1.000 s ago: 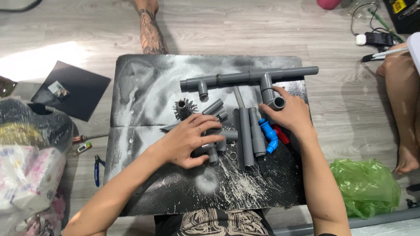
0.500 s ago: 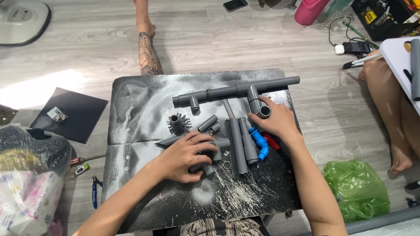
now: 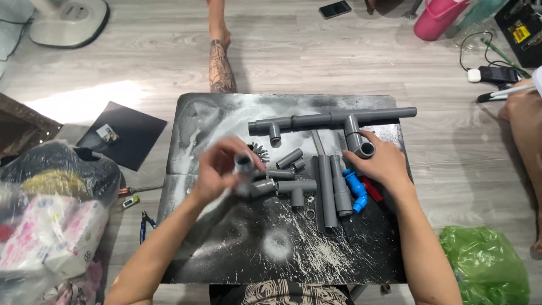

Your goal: Rearranging and organizing various PVC pipe fittings and components on a workspace, including testing fit between pieces.

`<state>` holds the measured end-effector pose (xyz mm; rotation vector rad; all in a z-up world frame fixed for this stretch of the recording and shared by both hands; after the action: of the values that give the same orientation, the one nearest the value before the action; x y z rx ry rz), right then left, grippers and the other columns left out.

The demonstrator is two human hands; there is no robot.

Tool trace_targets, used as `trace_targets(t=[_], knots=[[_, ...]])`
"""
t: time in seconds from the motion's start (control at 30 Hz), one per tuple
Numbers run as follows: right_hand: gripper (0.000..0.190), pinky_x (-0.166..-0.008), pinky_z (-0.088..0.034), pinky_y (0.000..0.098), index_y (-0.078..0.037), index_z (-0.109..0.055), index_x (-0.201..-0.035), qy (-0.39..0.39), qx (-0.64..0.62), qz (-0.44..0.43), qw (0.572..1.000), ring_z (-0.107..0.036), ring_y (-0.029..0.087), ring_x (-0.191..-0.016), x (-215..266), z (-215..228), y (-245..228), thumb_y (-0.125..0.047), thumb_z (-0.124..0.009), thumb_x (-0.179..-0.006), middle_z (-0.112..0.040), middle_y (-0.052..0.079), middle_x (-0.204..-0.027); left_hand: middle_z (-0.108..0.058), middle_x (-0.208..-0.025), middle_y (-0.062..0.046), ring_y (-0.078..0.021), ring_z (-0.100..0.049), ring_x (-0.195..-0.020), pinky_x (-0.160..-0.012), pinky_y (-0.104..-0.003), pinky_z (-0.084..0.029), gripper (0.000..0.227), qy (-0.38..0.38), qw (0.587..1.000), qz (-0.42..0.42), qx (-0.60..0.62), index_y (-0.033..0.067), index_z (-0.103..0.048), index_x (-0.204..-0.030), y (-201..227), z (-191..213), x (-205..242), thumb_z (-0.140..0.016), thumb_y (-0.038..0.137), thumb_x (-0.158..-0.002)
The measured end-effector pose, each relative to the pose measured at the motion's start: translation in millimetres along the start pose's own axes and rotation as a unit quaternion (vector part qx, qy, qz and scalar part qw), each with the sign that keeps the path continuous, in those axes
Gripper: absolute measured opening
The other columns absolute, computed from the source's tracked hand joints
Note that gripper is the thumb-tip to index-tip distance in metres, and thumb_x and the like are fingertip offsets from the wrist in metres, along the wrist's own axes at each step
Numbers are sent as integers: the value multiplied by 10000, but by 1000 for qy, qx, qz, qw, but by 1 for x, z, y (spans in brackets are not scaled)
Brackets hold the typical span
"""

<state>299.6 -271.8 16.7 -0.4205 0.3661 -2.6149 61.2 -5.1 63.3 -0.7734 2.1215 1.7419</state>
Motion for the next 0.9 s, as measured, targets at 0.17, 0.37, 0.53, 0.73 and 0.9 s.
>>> trace_targets(t=[0.17, 0.37, 0.53, 0.73, 0.9], knots=[[735, -930, -512, 530, -282, -621, -1419, 33, -29, -21, 999, -672, 461, -1128, -10, -12, 14, -658, -703, -793, -738, 249, -1105, -538, -1030, -27, -196, -690, -865, -713, -299, -628, 386, 220, 950, 26, -219, 131, -629, -1225, 9, 71, -13, -799, 117, -879], [662, -906, -503, 508, -223, -667, -1400, 98, -87, -27, 991, -680, 447, -1090, -3, -10, 8, -478, -756, -796, -746, 218, -1077, -669, -1087, -97, -183, -664, -983, -886, -380, -548, 425, 254, 911, 82, -313, 110, -702, -1297, -8, 90, -10, -693, -14, -891], [671, -920, -486, 547, -157, -642, -1441, 129, -117, 8, 985, -658, 501, -1096, 8, 0, -7, -383, -750, -818, -732, 285, -1082, -763, -1108, -88, -224, -713, -1076, -948, -382, -548, 454, 236, 911, 129, -314, 178, -724, -1269, -22, 91, -8, -740, 13, -846], [635, -908, -494, 510, -162, -659, -1425, 165, -176, 35, 970, -689, 463, -1050, 19, 8, -16, -324, -756, -819, -757, 225, -1027, -776, -1063, -69, -167, -703, -1028, -920, -361, -545, 434, 210, 923, 142, -288, 200, -757, -1243, -45, 89, -13, -803, 66, -833], [609, -923, -505, 501, -180, -674, -1390, 187, -185, 27, 964, -704, 428, -1046, 17, 9, -11, -395, -746, -825, -765, 189, -1017, -761, -1134, -117, -237, -699, -1076, -947, -414, -525, 371, 178, 920, 172, -303, 179, -771, -1200, -51, 81, -33, -819, 124, -835]])
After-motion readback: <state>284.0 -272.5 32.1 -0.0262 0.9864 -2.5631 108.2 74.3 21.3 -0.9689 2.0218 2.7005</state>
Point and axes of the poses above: each hand's wrist, its own x-axis away from the middle knuckle, its own z-axis out of the back of the hand, y = z × x, the point moved 9 cm from there along -x, towards the middle knuckle
